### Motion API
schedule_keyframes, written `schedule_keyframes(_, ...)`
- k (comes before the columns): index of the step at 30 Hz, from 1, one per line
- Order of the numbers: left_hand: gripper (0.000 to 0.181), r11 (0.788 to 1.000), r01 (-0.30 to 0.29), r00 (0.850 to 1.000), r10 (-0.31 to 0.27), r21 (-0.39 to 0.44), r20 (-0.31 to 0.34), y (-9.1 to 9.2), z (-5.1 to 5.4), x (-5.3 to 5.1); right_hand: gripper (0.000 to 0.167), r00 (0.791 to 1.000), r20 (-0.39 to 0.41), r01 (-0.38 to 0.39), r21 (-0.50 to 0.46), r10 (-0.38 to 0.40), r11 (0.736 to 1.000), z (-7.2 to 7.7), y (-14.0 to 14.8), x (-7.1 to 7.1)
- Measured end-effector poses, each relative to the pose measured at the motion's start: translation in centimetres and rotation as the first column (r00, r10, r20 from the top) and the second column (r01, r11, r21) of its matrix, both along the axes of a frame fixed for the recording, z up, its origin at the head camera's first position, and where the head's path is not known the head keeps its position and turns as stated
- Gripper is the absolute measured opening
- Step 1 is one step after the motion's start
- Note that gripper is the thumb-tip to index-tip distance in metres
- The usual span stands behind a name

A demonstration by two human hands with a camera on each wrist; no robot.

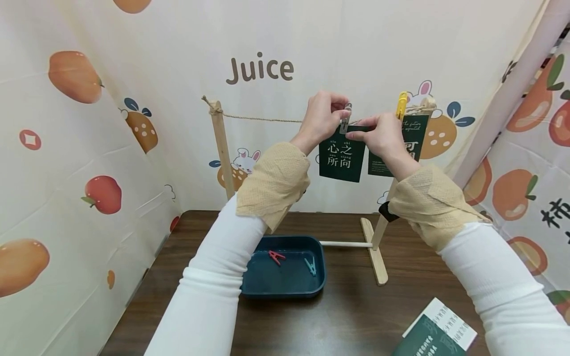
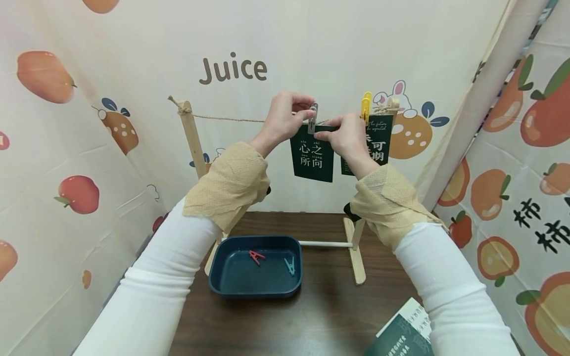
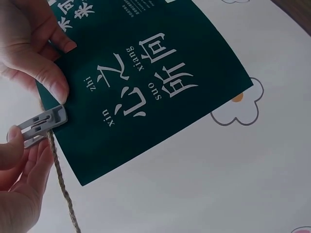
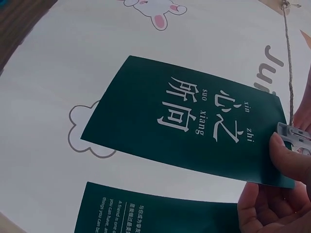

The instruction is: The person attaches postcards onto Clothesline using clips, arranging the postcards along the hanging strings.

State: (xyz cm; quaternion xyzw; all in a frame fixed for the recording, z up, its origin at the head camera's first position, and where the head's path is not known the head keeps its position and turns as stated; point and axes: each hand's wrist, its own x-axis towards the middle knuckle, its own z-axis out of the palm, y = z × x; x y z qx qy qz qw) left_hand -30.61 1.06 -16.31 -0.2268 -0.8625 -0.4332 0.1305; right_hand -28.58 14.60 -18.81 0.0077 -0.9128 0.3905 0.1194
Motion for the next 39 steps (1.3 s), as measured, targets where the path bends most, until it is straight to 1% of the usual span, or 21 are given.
schedule_keyframes(4,0.022,1.0,0.018,1.0,-0.018,-0.007,0.002,0.0,-0.1,0.0,0.036,1.0,-0.012,0.0,-0.016,0.0,1.0,-0.1,0.0,0.1)
schedule_keyframes(8,0.023,1.0,0.028,1.0,-0.028,0.003,-0.003,-0.2,-0.2,0.1,0.035,0.999,-0.037,-0.006,-0.02,0.005,1.0,-0.2,0.0,0.4)
schedule_keyframes(11,0.023,1.0,0.025,1.0,-0.025,0.014,-0.009,-0.3,-0.4,0.2,0.034,0.997,-0.082,-0.003,0.006,0.004,1.0,-0.4,0.1,0.9)
schedule_keyframes(15,0.024,1.0,0.016,1.0,-0.015,0.026,-0.009,-0.4,-0.5,0.3,0.039,0.992,-0.124,0.011,0.023,-0.009,1.0,-0.9,0.3,1.8)
schedule_keyframes(18,0.027,1.0,0.009,1.0,-0.008,0.028,-0.004,-0.4,-0.6,0.3,0.042,0.99,-0.136,0.023,-0.001,-0.023,1.0,-1.4,0.5,2.5)
schedule_keyframes(21,0.029,1.0,0.001,1.0,-0.001,0.027,0.002,-0.4,-0.7,0.3,0.042,0.988,-0.151,0.032,-0.018,-0.034,0.999,-1.9,0.7,3.1)
schedule_keyframes(29,0.038,1.0,-0.014,1.0,0.014,0.017,-0.008,-0.6,-0.8,0.4,0.037,0.973,-0.23,0.002,-0.016,-0.006,1.0,-3.6,1.0,4.0)
schedule_keyframes(36,0.042,1.0,-0.011,1.0,0.011,0.017,-0.006,-0.8,-0.8,0.6,0.036,0.971,-0.239,-0.009,-0.024,0.003,1.0,-4.7,1.1,4.8)
schedule_keyframes(39,0.042,1.0,-0.002,1.0,0.002,0.016,-0.002,-0.8,-0.8,0.6,0.034,0.966,-0.258,-0.022,-0.03,0.014,0.999,-5.4,1.2,5.0)
